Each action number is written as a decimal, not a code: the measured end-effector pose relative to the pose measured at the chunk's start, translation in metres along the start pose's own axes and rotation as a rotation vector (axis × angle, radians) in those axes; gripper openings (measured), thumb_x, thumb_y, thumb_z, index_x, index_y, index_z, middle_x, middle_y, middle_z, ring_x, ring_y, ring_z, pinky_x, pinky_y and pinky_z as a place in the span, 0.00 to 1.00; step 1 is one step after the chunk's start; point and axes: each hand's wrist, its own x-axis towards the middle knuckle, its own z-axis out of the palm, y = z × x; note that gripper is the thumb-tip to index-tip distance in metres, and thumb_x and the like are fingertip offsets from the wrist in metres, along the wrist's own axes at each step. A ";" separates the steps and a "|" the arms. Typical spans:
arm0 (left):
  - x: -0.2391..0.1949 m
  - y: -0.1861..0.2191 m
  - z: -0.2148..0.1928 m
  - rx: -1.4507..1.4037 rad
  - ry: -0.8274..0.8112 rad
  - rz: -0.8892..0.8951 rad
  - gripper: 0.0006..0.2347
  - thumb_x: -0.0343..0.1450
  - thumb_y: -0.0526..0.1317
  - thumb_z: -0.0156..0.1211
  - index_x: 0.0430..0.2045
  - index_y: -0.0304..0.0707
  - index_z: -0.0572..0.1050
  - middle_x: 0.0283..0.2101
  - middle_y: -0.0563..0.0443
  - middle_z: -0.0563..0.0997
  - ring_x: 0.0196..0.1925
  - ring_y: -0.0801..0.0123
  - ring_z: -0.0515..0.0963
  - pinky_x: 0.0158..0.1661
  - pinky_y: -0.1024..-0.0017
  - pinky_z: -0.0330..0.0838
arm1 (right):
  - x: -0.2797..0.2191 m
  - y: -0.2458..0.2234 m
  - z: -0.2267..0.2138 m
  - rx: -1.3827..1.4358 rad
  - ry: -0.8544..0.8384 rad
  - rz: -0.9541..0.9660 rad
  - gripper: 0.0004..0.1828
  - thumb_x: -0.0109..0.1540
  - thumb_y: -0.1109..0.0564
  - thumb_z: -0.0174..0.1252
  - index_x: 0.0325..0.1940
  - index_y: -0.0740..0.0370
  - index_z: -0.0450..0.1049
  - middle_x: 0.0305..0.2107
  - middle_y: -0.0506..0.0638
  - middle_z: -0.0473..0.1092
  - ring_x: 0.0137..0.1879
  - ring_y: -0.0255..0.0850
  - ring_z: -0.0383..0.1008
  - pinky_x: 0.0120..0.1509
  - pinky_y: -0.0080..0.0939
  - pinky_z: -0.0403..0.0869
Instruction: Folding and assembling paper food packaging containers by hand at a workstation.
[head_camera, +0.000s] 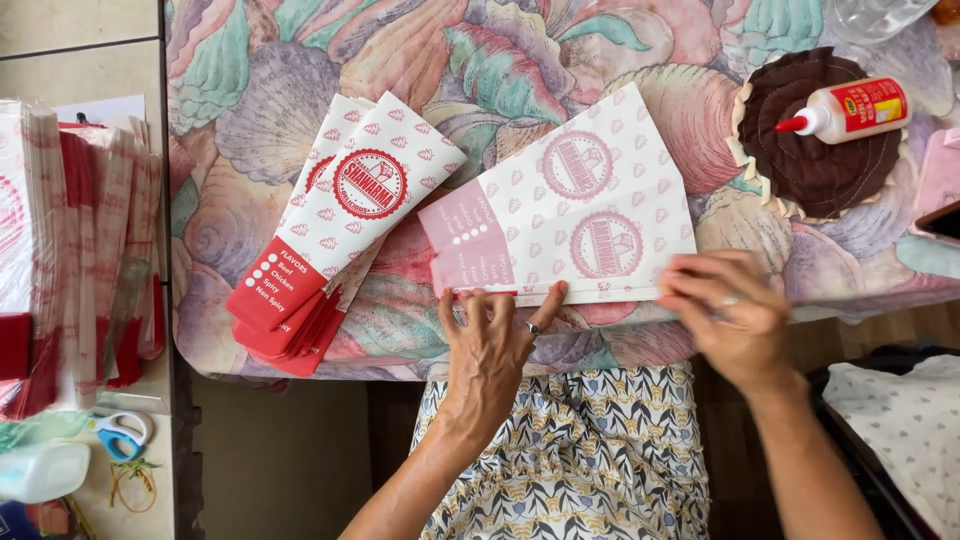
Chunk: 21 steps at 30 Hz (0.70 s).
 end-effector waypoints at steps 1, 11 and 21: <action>0.001 0.000 -0.002 0.004 -0.002 -0.002 0.43 0.62 0.39 0.73 0.71 0.75 0.52 0.40 0.48 0.75 0.43 0.58 0.74 0.55 0.28 0.61 | 0.007 -0.009 0.018 0.005 0.001 -0.001 0.07 0.58 0.62 0.72 0.40 0.61 0.83 0.44 0.55 0.79 0.48 0.51 0.76 0.54 0.47 0.77; -0.014 -0.012 0.041 -0.121 0.168 0.015 0.31 0.71 0.47 0.63 0.70 0.55 0.57 0.45 0.33 0.77 0.53 0.43 0.77 0.59 0.28 0.57 | 0.035 -0.029 0.028 0.133 -0.152 -0.061 0.10 0.55 0.63 0.71 0.40 0.61 0.83 0.43 0.52 0.79 0.47 0.48 0.77 0.50 0.45 0.78; -0.013 -0.016 0.073 -0.202 0.557 -0.004 0.37 0.65 0.55 0.67 0.67 0.35 0.63 0.51 0.36 0.69 0.57 0.49 0.67 0.63 0.42 0.61 | 0.037 -0.028 0.104 0.260 -0.211 -0.107 0.26 0.51 0.62 0.75 0.52 0.64 0.75 0.38 0.53 0.74 0.43 0.49 0.78 0.46 0.46 0.81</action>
